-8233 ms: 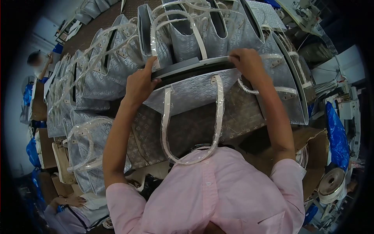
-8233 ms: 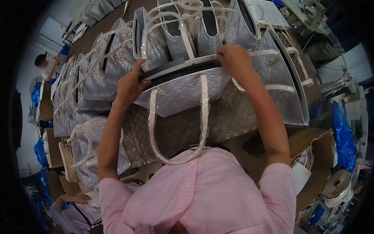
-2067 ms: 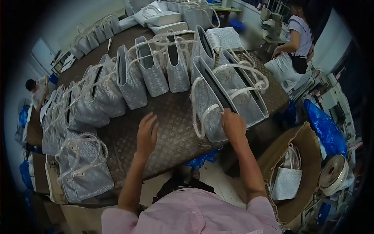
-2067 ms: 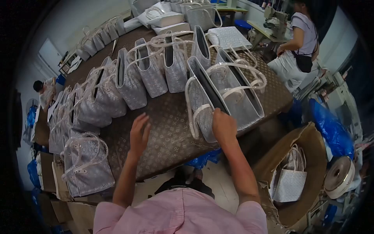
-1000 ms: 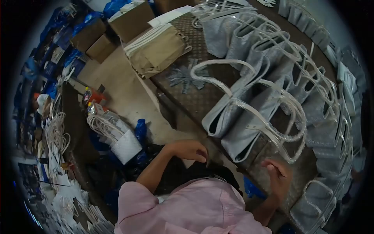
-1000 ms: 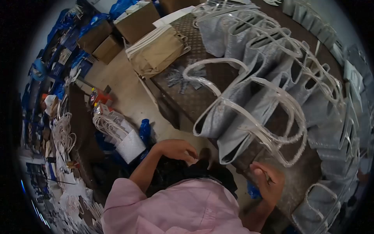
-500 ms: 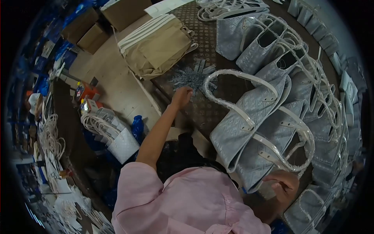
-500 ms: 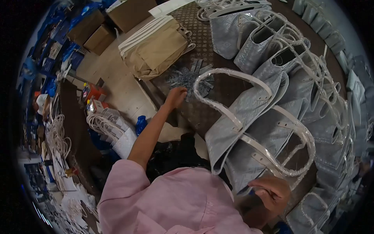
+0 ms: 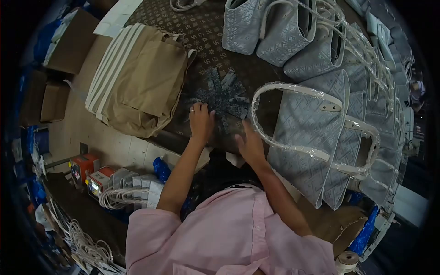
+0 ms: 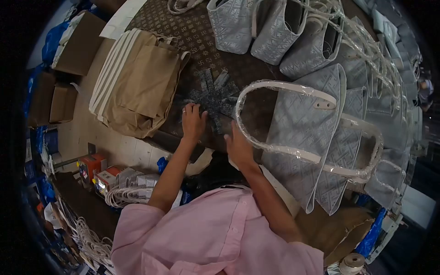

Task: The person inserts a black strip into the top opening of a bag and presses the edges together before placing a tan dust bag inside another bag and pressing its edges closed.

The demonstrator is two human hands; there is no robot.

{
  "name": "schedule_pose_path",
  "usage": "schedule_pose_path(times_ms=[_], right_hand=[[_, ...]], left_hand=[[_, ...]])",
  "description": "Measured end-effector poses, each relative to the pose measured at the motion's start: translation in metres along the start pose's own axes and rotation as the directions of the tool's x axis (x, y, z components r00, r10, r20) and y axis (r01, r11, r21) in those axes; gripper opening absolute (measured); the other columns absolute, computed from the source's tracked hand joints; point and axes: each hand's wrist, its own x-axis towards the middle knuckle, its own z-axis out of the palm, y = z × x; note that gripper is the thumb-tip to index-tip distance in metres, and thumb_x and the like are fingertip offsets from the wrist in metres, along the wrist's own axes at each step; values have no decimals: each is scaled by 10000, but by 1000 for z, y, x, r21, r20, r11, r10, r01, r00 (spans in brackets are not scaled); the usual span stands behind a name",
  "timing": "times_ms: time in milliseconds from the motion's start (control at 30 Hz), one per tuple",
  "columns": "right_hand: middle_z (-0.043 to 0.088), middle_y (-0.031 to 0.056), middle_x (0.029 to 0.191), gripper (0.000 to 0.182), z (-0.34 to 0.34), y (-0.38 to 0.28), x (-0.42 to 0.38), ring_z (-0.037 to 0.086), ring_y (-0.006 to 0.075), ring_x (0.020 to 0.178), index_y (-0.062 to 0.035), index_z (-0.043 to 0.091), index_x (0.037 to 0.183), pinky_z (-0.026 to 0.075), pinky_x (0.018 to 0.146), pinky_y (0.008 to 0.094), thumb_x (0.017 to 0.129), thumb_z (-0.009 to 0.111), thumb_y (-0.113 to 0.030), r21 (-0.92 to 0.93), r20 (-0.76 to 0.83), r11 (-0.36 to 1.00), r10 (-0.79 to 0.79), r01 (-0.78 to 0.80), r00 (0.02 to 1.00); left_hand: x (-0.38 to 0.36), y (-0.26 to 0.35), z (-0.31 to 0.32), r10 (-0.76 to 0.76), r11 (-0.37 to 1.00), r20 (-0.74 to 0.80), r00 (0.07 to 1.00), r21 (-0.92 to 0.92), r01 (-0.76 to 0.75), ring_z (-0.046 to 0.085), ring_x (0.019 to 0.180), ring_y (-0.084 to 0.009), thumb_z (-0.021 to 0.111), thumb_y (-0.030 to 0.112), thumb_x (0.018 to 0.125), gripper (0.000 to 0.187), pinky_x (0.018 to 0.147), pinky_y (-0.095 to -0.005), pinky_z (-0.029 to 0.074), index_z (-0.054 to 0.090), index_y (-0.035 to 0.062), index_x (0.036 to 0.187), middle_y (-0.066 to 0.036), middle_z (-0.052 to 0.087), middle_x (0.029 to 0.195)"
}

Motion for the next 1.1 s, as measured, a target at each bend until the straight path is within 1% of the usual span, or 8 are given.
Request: schedule_pose_path(times_ms=[100, 233, 333, 400, 567, 767, 967, 1100], right_hand=[[496, 265, 1209, 647, 38, 34, 51, 525, 398, 1048, 2, 338, 1330, 407, 886, 435, 779, 650, -132, -207, -227, 977, -96, 48, 969], [483, 276, 1206, 716, 39, 29, 63, 496, 414, 1071, 7, 290, 1338, 390, 937, 437, 745, 676, -105, -243, -79, 967, 62, -79, 995], [520, 251, 1124, 749, 52, 63, 80, 562, 353, 979, 3, 254, 1335, 485, 815, 415, 733, 691, -80, -4, -139, 995, 96, -98, 986], [537, 213, 1034, 715, 35, 39, 77, 617, 251, 810, -31, 259, 1325, 527, 583, 329, 751, 682, -78, 774, 158, 501, 441, -388, 884], [558, 158, 908, 562, 18, -2, 76, 612, 194, 590, -38, 300, 1302, 502, 463, 271, 825, 595, -67, 563, 48, 752, 383, -342, 923], [575, 139, 842, 391, 1, -11, 108, 600, 195, 505, 2, 466, 1208, 475, 401, 270, 841, 566, -92, 819, 222, 434, 362, -374, 905], [580, 87, 728, 296, -12, -37, 113, 590, 142, 514, 20, 564, 1110, 426, 343, 271, 836, 574, -90, 429, 239, 803, 340, -413, 910], [570, 79, 654, 263, -13, 6, 118, 485, 129, 419, 25, 565, 1080, 361, 359, 265, 835, 557, -70, 884, 362, 166, 344, -436, 866]], left_hand=[[3, -1, -8, -33, 999, 57, 998, -12, 34, 486, 987, -370, 707, 156, 727, 394, 828, -431, 418, 537, 9, 1050, -169, 483, 1058], [8, -4, -11, -32, 999, 145, 989, 30, 28, 490, 986, -349, 716, 196, 720, 385, 807, -422, 430, 519, 25, 1003, -149, 483, 1053], [12, -5, -11, -40, 997, 173, 984, 65, 29, 489, 986, -342, 724, 198, 708, 392, 791, -427, 428, 510, 44, 998, -134, 481, 1050], [9, -6, -14, -42, 994, 204, 978, 103, 21, 488, 989, -333, 723, 206, 709, 384, 781, -426, 428, 506, 55, 987, -126, 479, 1049], [11, -6, -9, -78, 993, 166, 983, 102, 61, 490, 989, -310, 712, 233, 722, 380, 773, -420, 427, 504, 68, 994, -111, 481, 1023], [14, -9, -3, -60, 996, 151, 987, 76, 49, 516, 963, -291, 709, 273, 718, 376, 739, -405, 446, 507, 79, 969, -94, 492, 1001], [13, -4, 2, -86, 976, 140, 986, 209, 55, 522, 932, -269, 703, 310, 718, 369, 731, -402, 445, 508, 82, 933, -85, 503, 992], [17, 4, -5, -40, 987, 155, 987, 159, 15, 513, 940, -269, 692, 312, 731, 361, 729, -419, 439, 510, 82, 942, -82, 493, 1009]])
